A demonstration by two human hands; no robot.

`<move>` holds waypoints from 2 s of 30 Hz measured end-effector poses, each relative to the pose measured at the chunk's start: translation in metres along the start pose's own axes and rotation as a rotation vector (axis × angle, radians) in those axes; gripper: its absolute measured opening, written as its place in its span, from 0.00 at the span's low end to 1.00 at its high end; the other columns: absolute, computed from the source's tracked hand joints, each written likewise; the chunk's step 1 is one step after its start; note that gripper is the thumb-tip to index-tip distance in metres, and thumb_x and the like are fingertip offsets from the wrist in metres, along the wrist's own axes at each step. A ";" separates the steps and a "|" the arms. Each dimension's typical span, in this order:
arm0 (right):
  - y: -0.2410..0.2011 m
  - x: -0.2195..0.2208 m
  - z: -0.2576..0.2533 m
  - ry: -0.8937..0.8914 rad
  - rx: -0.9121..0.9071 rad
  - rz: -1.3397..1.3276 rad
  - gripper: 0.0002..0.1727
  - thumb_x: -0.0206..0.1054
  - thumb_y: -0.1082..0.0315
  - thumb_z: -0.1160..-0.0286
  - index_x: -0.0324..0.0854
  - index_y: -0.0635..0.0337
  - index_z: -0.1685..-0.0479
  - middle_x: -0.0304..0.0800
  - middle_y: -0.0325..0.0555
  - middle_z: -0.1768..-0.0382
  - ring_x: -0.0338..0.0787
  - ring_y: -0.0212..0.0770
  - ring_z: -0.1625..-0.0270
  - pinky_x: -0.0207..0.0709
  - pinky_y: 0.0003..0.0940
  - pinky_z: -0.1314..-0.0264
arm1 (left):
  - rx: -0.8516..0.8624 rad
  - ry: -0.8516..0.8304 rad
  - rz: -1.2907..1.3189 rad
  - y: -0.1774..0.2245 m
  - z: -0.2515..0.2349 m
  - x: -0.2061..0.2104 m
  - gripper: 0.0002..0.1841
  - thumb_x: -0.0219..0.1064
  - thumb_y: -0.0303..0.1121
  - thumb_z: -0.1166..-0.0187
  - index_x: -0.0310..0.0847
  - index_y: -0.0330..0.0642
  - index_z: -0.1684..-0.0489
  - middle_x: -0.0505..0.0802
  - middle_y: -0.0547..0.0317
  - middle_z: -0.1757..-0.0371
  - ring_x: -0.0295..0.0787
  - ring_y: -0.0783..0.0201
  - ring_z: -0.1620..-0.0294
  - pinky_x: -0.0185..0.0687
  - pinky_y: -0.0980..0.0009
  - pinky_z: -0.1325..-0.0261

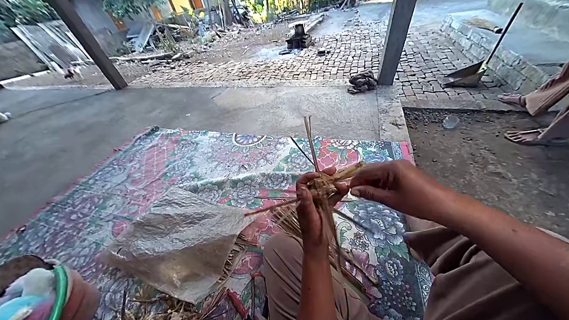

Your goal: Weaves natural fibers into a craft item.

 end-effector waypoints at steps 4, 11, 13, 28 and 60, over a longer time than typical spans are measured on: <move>-0.017 0.001 -0.003 0.103 -0.138 0.103 0.08 0.71 0.65 0.23 0.93 0.55 0.52 0.92 0.43 0.58 0.89 0.35 0.62 0.87 0.37 0.57 | -0.103 0.016 -0.118 0.003 0.006 -0.004 0.29 0.58 0.61 0.17 0.76 0.45 0.35 0.95 0.49 0.46 0.96 0.57 0.56 0.94 0.62 0.52; -0.053 0.054 -0.015 0.135 -0.381 0.327 0.10 0.71 0.66 0.22 0.93 0.53 0.48 0.91 0.53 0.53 0.92 0.51 0.48 0.86 0.51 0.47 | -0.194 0.091 -0.353 0.021 0.017 -0.032 0.26 0.38 0.53 0.07 0.75 0.44 0.34 0.93 0.66 0.54 0.93 0.69 0.56 0.93 0.68 0.58; -0.059 0.063 -0.020 0.146 -0.398 0.370 0.09 0.70 0.68 0.22 0.93 0.54 0.49 0.91 0.53 0.55 0.91 0.53 0.48 0.85 0.52 0.48 | -0.221 0.089 -0.333 0.028 0.021 -0.042 0.29 0.37 0.57 0.08 0.76 0.44 0.36 0.95 0.66 0.58 0.95 0.67 0.61 0.94 0.67 0.63; -0.049 0.081 -0.031 0.153 -0.143 0.240 0.11 0.65 0.67 0.19 0.91 0.59 0.48 0.91 0.56 0.58 0.92 0.54 0.57 0.83 0.53 0.59 | -0.095 0.046 -0.491 0.043 0.029 -0.064 0.20 0.32 0.34 0.06 0.75 0.45 0.51 0.92 0.77 0.74 0.88 0.77 0.79 0.88 0.77 0.74; -0.044 0.074 -0.045 0.044 -0.013 -0.091 0.12 0.61 0.71 0.16 0.87 0.70 0.50 0.86 0.52 0.73 0.81 0.43 0.72 0.76 0.42 0.62 | 0.272 -0.171 -0.590 0.051 0.020 -0.043 0.23 0.69 0.40 0.24 0.67 0.47 0.35 0.86 0.75 0.42 0.86 0.78 0.46 0.85 0.80 0.45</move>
Point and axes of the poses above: each hand's wrist, its own z-axis away from the middle knuckle, its own x-axis out of the palm, y = z × x, the point moved 7 cm from there along -z, towards the middle knuckle
